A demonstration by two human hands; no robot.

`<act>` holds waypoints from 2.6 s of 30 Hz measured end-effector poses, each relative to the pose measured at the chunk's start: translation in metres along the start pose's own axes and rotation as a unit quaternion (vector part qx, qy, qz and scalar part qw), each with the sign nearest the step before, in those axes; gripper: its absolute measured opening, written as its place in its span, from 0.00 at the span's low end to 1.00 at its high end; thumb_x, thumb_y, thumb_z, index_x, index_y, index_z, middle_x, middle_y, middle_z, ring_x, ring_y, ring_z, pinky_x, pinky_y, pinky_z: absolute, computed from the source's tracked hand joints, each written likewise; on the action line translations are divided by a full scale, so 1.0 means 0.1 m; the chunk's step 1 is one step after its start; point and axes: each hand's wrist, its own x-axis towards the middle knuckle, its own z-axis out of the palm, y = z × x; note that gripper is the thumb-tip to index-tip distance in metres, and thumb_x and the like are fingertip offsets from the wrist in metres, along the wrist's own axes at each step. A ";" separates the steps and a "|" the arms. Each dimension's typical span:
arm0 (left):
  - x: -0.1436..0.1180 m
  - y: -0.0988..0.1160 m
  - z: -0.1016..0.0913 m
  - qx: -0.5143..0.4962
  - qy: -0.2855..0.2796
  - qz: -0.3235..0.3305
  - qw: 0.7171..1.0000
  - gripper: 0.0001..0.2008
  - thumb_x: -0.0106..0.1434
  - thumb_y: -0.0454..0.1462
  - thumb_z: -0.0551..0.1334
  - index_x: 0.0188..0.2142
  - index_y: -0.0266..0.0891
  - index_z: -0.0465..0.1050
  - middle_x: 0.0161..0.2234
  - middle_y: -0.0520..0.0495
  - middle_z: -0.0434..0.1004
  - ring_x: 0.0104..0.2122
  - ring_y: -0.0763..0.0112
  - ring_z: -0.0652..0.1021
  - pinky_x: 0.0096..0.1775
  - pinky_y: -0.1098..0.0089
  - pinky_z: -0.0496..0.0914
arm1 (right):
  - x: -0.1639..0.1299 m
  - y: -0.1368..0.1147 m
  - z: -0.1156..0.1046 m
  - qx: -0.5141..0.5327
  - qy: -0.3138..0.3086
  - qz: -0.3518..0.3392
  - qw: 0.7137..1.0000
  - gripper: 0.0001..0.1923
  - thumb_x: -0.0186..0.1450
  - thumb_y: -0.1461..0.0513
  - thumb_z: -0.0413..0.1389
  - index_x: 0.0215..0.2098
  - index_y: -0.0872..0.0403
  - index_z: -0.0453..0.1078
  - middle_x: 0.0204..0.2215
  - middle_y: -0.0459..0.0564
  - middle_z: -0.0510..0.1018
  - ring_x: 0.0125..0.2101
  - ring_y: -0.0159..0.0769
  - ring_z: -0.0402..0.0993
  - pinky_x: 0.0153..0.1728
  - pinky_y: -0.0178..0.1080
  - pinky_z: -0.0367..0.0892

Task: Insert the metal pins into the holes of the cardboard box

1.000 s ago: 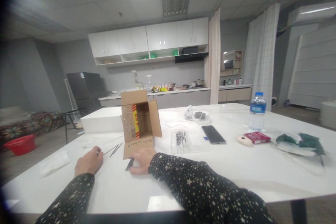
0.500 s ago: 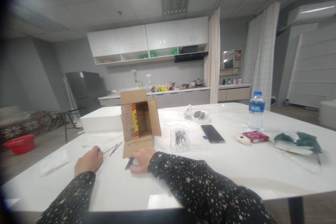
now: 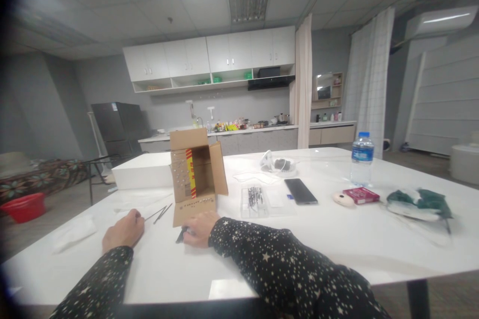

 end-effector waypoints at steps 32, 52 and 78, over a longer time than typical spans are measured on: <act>0.03 0.00 0.03 0.025 -0.013 -0.014 1.000 0.16 0.63 0.40 0.43 0.41 0.41 0.66 0.43 0.37 0.77 0.41 0.54 0.77 0.37 0.62 0.65 | 0.07 0.07 0.16 0.010 0.028 -0.012 0.999 0.11 0.70 0.61 0.44 0.44 0.50 0.67 0.40 0.46 0.76 0.36 0.32 0.73 0.31 0.33 0.61; 0.02 0.00 0.03 0.026 -0.011 -0.008 1.000 0.16 0.62 0.40 0.43 0.41 0.41 0.67 0.42 0.37 0.77 0.40 0.55 0.77 0.37 0.63 0.65 | 0.14 0.19 0.30 0.353 0.169 0.067 0.918 0.08 0.61 0.66 0.50 0.38 0.55 0.69 0.31 0.47 0.80 0.25 0.29 0.74 0.29 0.32 0.68; 0.00 -0.02 0.04 0.017 -0.003 0.001 1.000 0.16 0.62 0.39 0.45 0.40 0.40 0.68 0.41 0.36 0.77 0.39 0.54 0.77 0.37 0.61 0.66 | 0.34 0.39 0.25 0.621 0.276 0.270 0.682 0.06 0.49 0.61 0.53 0.25 0.55 0.64 0.18 0.47 0.78 0.11 0.26 0.63 0.09 0.27 0.51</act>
